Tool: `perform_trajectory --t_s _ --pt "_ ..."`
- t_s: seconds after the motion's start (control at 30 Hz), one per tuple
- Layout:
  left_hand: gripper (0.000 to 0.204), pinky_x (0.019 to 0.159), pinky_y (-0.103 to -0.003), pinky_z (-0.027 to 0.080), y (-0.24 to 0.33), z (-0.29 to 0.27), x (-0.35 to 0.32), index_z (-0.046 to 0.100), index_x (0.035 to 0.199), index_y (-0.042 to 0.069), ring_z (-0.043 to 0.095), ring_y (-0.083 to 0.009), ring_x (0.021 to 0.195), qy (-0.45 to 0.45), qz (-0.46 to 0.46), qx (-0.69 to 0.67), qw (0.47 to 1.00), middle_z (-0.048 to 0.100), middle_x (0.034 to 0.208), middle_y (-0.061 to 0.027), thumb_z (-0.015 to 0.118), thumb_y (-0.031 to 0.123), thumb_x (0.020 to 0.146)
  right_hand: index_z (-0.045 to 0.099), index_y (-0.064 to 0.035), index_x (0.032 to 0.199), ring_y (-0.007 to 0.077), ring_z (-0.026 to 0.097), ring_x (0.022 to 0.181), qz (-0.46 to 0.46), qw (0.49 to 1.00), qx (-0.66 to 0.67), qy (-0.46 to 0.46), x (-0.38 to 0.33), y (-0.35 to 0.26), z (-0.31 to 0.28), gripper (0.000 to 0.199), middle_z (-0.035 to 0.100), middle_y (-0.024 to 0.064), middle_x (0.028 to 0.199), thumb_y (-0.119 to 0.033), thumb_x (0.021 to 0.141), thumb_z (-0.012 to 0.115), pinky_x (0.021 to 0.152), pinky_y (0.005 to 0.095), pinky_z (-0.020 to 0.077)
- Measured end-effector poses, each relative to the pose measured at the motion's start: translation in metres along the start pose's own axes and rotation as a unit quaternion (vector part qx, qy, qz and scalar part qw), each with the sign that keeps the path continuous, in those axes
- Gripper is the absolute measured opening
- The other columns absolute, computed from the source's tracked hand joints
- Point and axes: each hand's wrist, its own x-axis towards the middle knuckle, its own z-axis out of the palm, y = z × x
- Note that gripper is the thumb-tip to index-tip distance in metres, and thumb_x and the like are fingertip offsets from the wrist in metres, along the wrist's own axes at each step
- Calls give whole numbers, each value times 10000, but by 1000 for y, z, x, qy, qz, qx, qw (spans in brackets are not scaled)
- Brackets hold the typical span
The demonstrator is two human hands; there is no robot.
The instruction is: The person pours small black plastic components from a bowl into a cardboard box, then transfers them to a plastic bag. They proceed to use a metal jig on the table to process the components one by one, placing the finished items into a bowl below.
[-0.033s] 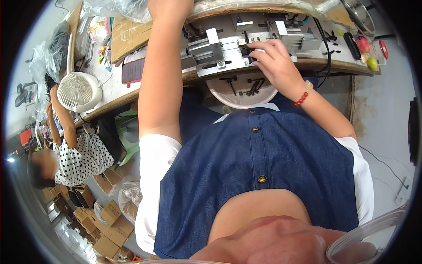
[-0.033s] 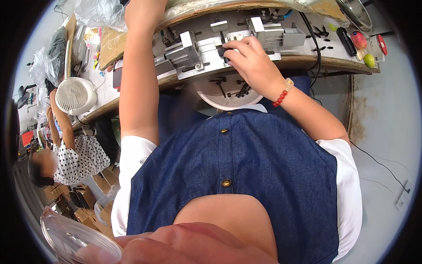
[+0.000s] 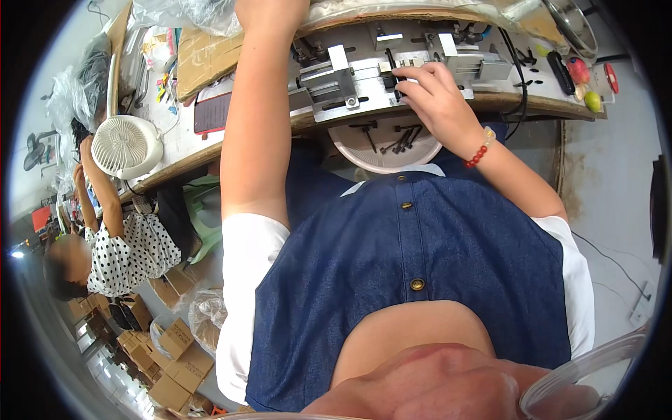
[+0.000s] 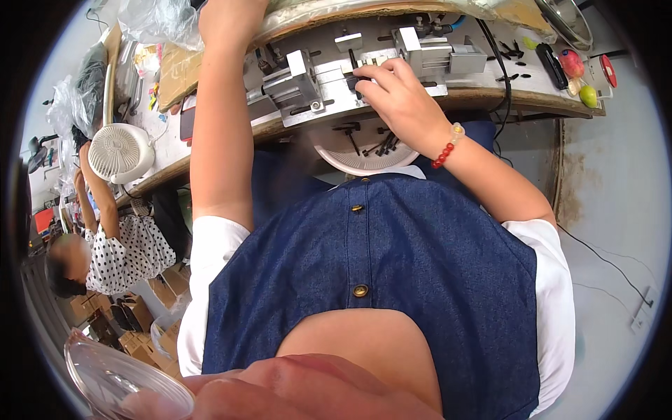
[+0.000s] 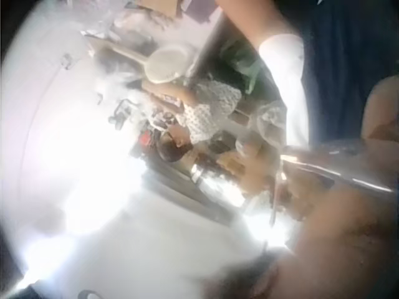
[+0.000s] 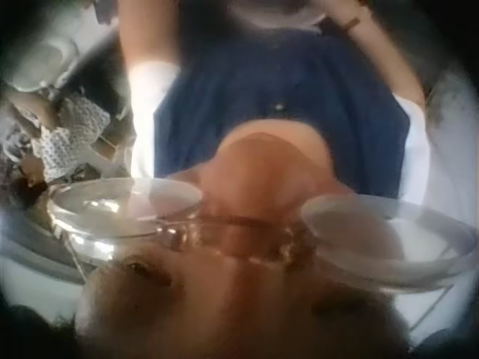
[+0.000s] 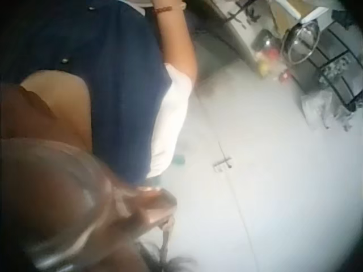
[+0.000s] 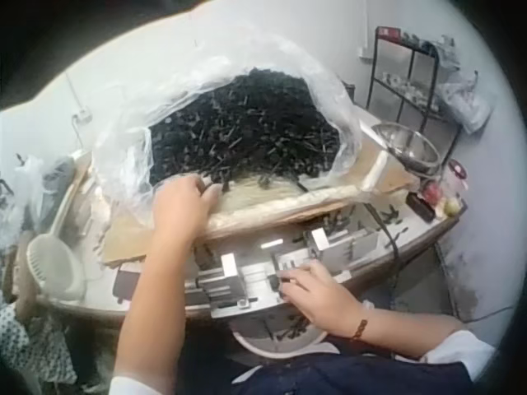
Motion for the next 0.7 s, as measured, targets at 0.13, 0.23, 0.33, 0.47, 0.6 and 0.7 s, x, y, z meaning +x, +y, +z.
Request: perform_trajectory --t_s 0.13,0.23,0.33,0.47,0.6,0.7 --pt "328 784 -470 543 6 0 -7 753 904 26 705 -386 854 5 5 -35 999 735 851 -193 759 352 868 655 -21 1087 300 569 1096 -23 998 -64 -9 -1 5 4 241 631 87 1292 -33 847 629 971 376 525" --pt "249 792 -476 544 12 -7 -26 753 958 23 701 -389 853 22 36 -176 984 733 876 -187 741 261 885 661 -26 1080 291 572 1077 -21 997 -75 -11 -4 6 3 229 648 91 1252 -70 855 669 962 387 519" --pt "197 698 -376 515 18 -11 -62 761 1051 47 665 -257 773 68 66 -370 924 733 899 -119 756 143 879 667 -33 1064 287 577 1060 -31 999 -24 6 8 7 -9 231 666 89 1198 -146 870 720 946 395 510" --pt "259 586 -261 518 29 2 -133 812 1050 124 635 -109 650 74 147 -373 913 639 981 -55 851 70 800 685 -27 1064 272 612 980 -53 990 -40 124 56 43 -29 254 684 97 1121 -209 895 740 887 378 508" --pt "289 604 -265 545 41 42 -175 814 1083 143 631 -93 656 5 144 -350 926 570 1078 -72 845 62 807 702 -12 947 339 642 842 22 983 -113 141 125 65 -36 194 701 128 871 -175 850 744 808 424 529" --pt "281 653 -286 575 41 59 -176 804 1088 133 687 -146 697 -17 149 -326 933 640 1150 -75 832 63 817 699 -11 873 395 628 880 84 985 -130 81 152 90 -30 202 686 164 853 -194 806 750 841 460 516"
